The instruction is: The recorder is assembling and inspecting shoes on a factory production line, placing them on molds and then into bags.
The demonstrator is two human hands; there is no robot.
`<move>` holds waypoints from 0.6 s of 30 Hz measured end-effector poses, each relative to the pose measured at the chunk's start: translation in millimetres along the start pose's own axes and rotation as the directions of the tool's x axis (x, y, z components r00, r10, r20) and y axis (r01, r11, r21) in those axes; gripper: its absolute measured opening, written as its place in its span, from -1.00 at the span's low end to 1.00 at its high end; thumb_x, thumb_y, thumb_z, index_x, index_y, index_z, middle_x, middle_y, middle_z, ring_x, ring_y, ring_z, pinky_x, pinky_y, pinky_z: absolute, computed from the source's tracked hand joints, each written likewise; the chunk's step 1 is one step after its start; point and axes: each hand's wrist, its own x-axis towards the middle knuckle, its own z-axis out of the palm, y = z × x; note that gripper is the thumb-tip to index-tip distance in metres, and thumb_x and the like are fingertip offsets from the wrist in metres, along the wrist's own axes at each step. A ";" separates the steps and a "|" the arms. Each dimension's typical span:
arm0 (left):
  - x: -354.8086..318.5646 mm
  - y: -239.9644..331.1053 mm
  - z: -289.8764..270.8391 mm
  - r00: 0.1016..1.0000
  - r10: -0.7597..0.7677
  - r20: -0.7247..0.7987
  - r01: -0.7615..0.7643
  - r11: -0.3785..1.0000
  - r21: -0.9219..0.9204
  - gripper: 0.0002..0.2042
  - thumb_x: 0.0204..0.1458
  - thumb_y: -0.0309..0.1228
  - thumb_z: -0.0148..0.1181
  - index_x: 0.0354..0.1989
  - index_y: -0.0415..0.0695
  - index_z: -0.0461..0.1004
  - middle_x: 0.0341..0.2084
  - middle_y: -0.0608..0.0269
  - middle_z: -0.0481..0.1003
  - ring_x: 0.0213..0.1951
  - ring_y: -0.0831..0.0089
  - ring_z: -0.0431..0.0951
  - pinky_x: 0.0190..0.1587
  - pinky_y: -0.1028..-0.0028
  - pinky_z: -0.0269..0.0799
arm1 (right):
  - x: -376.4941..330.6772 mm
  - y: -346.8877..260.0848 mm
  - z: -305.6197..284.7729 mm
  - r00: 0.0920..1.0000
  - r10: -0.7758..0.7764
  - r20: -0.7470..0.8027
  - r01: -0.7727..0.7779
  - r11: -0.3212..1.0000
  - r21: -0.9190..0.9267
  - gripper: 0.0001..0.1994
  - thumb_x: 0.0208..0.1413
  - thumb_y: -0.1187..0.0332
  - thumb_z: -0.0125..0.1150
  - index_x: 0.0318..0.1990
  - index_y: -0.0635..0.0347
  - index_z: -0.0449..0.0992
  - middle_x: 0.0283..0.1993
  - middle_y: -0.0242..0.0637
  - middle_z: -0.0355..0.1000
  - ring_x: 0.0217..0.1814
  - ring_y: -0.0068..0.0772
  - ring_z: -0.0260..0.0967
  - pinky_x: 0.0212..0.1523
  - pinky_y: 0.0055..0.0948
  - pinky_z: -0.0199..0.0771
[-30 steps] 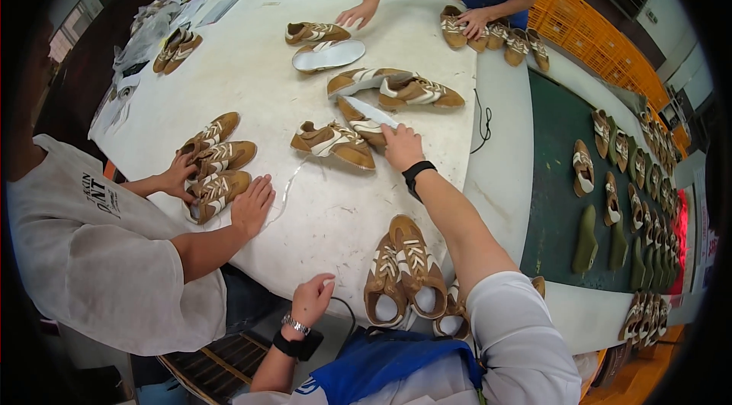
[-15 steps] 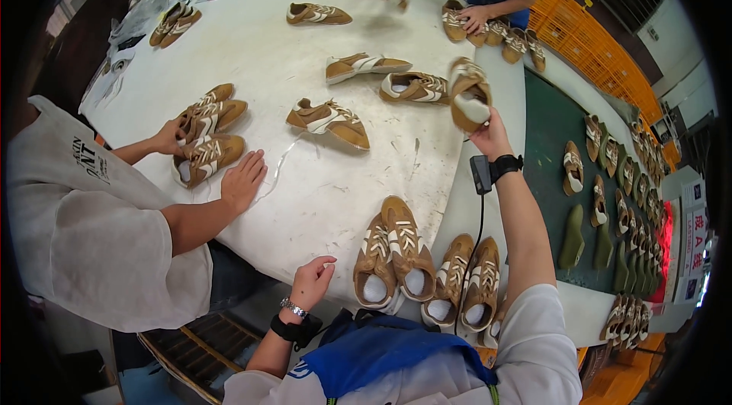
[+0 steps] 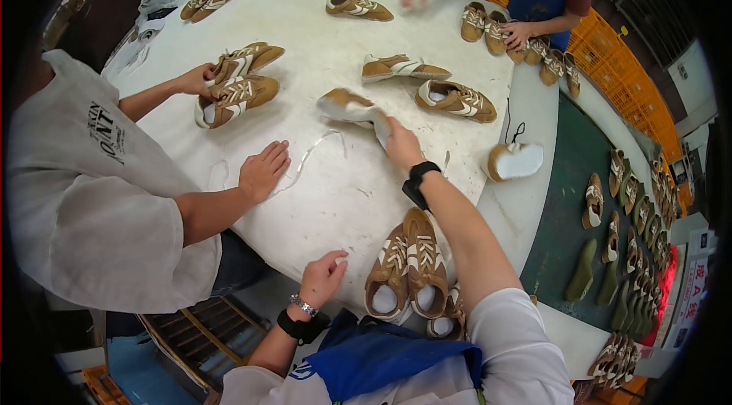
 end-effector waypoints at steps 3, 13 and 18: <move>8.6 0.6 -23.0 0.982 -0.109 -0.157 0.094 0.991 -0.096 -0.81 -0.06 -0.46 0.07 -0.24 -0.15 0.45 -0.83 0.31 0.25 -0.73 0.62 0.19 -0.63 0.56 0.17 | -24.0 4.2 -46.1 0.990 0.073 -0.118 -0.034 0.951 0.307 -0.60 -0.06 0.35 -0.03 -0.03 0.30 0.27 -0.24 -0.02 0.40 -0.24 -0.14 0.39 -0.19 -0.36 0.36; 15.5 73.7 -79.7 0.977 0.098 0.187 0.004 0.878 -0.478 -0.52 0.05 -0.18 -0.07 0.06 -0.27 0.20 -0.69 0.50 0.25 -0.68 0.75 0.08 -0.66 0.70 -0.02 | -249.1 -65.2 -219.1 0.930 -0.078 0.360 -0.156 0.803 0.576 -0.66 0.11 0.24 -0.07 -0.12 0.37 0.35 -0.35 -0.35 0.39 -0.37 -0.60 0.24 -0.32 -0.58 0.29; -22.9 115.7 -73.4 0.869 0.277 0.410 0.044 0.782 -0.622 -0.37 -0.01 0.03 -0.10 0.04 -0.31 0.20 -0.46 0.40 0.39 -0.49 0.73 0.23 -0.44 0.69 0.13 | -309.0 -75.0 -243.5 0.952 -0.278 0.127 0.193 0.869 0.455 -0.68 0.10 0.28 -0.03 -0.11 0.37 0.34 -0.37 -0.20 0.40 -0.38 -0.52 0.29 -0.33 -0.52 0.30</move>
